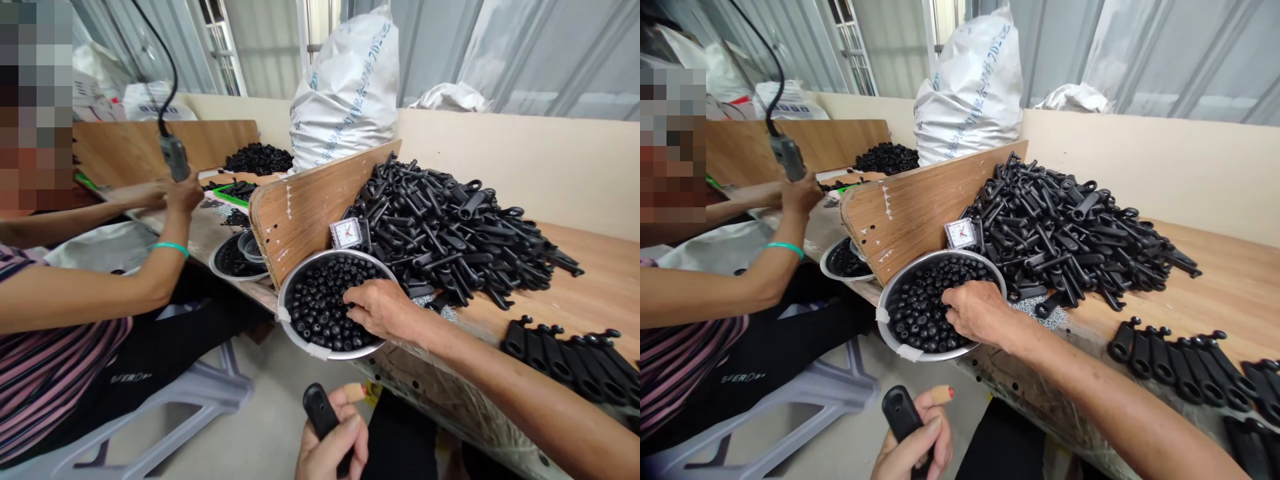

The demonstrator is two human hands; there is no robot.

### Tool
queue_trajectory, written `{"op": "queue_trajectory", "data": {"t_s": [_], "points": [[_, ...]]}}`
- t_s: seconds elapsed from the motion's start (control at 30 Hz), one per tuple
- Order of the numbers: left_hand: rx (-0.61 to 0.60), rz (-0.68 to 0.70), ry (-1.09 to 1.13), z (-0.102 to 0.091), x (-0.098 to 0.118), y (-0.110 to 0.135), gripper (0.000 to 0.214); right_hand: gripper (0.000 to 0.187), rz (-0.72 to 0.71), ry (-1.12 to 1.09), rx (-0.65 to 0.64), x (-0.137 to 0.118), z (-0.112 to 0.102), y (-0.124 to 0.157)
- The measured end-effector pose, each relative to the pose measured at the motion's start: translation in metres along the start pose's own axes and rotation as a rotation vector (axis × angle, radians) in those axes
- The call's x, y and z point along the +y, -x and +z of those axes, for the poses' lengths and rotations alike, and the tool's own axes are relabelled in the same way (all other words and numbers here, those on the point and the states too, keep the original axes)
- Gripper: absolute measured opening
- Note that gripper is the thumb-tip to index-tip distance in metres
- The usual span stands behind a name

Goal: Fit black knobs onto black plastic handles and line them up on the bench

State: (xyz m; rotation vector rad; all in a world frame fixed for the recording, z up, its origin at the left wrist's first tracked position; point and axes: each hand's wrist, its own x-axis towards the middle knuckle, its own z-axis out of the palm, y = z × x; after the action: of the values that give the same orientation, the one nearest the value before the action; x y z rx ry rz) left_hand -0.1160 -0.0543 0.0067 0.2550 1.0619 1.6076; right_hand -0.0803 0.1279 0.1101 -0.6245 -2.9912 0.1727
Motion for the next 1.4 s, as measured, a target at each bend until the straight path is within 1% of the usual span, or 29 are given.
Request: {"op": "queue_trajectory", "data": {"t_s": [0.07,0.13,0.23,0.33,0.4,0.5,0.57,0.63,0.7,0.77,0.83,0.9,0.97,1.07,1.17,1.23,1.3,1.4], "points": [[-0.027,-0.005,0.004,0.008,-0.001,0.000,0.028,0.017,-0.010,-0.074,0.066,0.003,-0.004,0.015],[-0.064,-0.010,0.007,0.020,-0.002,0.002,0.029,0.017,-0.029,-0.178,0.177,0.005,-0.008,0.042],[-0.129,-0.017,0.002,0.044,-0.004,0.005,0.038,0.016,-0.082,-0.260,0.366,0.004,-0.006,0.097],[-0.176,-0.026,0.000,0.071,-0.010,0.010,0.045,0.014,-0.109,-0.212,0.502,-0.001,0.008,0.152],[-0.215,-0.053,-0.027,0.087,-0.018,0.014,0.045,0.013,-0.082,-0.155,0.557,-0.003,0.021,0.182],[-0.275,-0.095,-0.086,0.104,-0.036,0.018,0.048,0.012,-0.012,-0.086,0.607,-0.003,0.036,0.216],[-0.299,-0.096,-0.115,0.111,-0.048,0.020,0.050,0.011,0.028,-0.075,0.614,-0.001,0.039,0.234],[-0.326,-0.068,-0.170,0.115,-0.058,0.020,0.048,0.012,0.060,-0.088,0.582,0.000,0.038,0.248],[-0.346,-0.003,-0.270,0.119,-0.065,0.020,0.035,0.016,0.099,-0.099,0.511,0.000,0.034,0.260],[-0.342,0.090,-0.410,0.122,-0.070,0.021,0.021,0.019,0.142,-0.075,0.430,-0.001,0.030,0.270],[-0.334,0.176,-0.567,0.124,-0.073,0.022,0.019,0.019,0.189,-0.025,0.378,-0.001,0.026,0.278],[-0.343,0.234,-0.688,0.126,-0.077,0.023,0.023,0.016,0.250,-0.008,0.377,0.002,0.023,0.284],[-0.347,0.258,-0.734,0.127,-0.082,0.022,0.030,0.016,0.310,-0.087,0.439,0.004,0.021,0.290],[-0.345,0.278,-0.758,0.126,-0.090,0.020,0.036,0.011,0.387,-0.385,0.603,0.005,0.024,0.296],[-0.364,0.323,-0.835,0.122,-0.096,0.019,0.033,0.009,0.457,-0.734,0.740,-0.002,0.036,0.296],[-0.372,0.337,-0.870,0.120,-0.097,0.020,0.030,0.012,0.472,-0.902,0.799,-0.009,0.047,0.292],[-0.383,0.353,-0.890,0.118,-0.097,0.021,0.025,0.015,0.459,-0.993,0.836,-0.016,0.055,0.287],[-0.391,0.396,-0.908,0.116,-0.094,0.021,0.017,0.021,0.421,-1.036,0.853,-0.021,0.060,0.281]]}}
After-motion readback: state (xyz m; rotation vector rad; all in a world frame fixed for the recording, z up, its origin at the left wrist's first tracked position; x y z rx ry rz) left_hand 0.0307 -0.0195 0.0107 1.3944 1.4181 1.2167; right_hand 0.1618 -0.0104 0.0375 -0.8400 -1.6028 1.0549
